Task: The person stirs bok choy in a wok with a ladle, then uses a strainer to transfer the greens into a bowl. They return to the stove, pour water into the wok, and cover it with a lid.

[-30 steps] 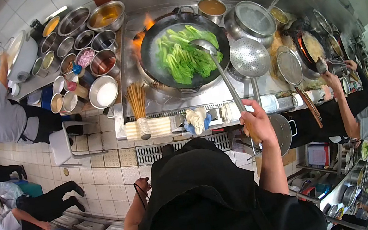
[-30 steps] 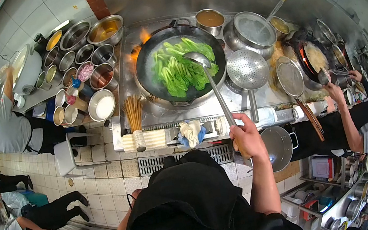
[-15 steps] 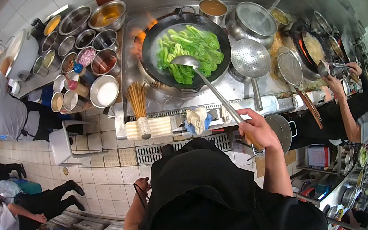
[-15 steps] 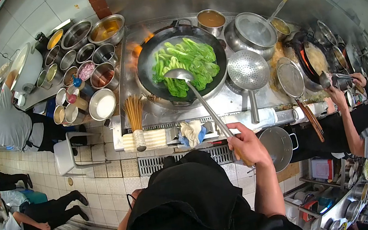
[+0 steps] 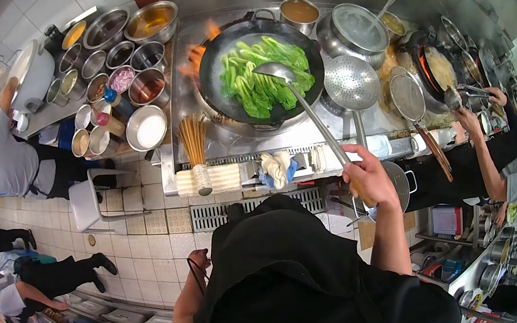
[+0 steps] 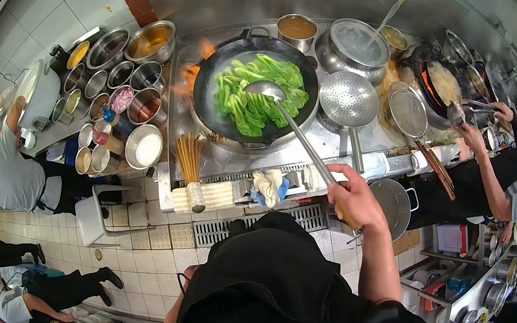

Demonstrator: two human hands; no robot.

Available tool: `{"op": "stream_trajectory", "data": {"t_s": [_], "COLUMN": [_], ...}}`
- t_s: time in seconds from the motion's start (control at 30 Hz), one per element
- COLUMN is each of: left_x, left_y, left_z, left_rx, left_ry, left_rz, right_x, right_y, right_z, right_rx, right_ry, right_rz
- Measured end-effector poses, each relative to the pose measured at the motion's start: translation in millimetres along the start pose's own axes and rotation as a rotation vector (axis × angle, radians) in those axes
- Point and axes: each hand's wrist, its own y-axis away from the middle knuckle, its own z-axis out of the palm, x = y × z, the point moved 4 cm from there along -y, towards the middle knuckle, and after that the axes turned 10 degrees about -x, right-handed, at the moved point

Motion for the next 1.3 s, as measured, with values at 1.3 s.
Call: {"op": "stream_trajectory", "data": {"t_s": [1.3], "left_x": [0.0], "left_y": [-3.8], "left_z": [-2.3], "left_rx": [0.037], "left_ry": [0.246], "left_rz": [-0.151], "right_x": [15.8], "right_y": [-7.1], "right_z": [-30.3], "right_rx": [0.168], "right_ry": [-0.23], "right_rz": [-0.148]}}
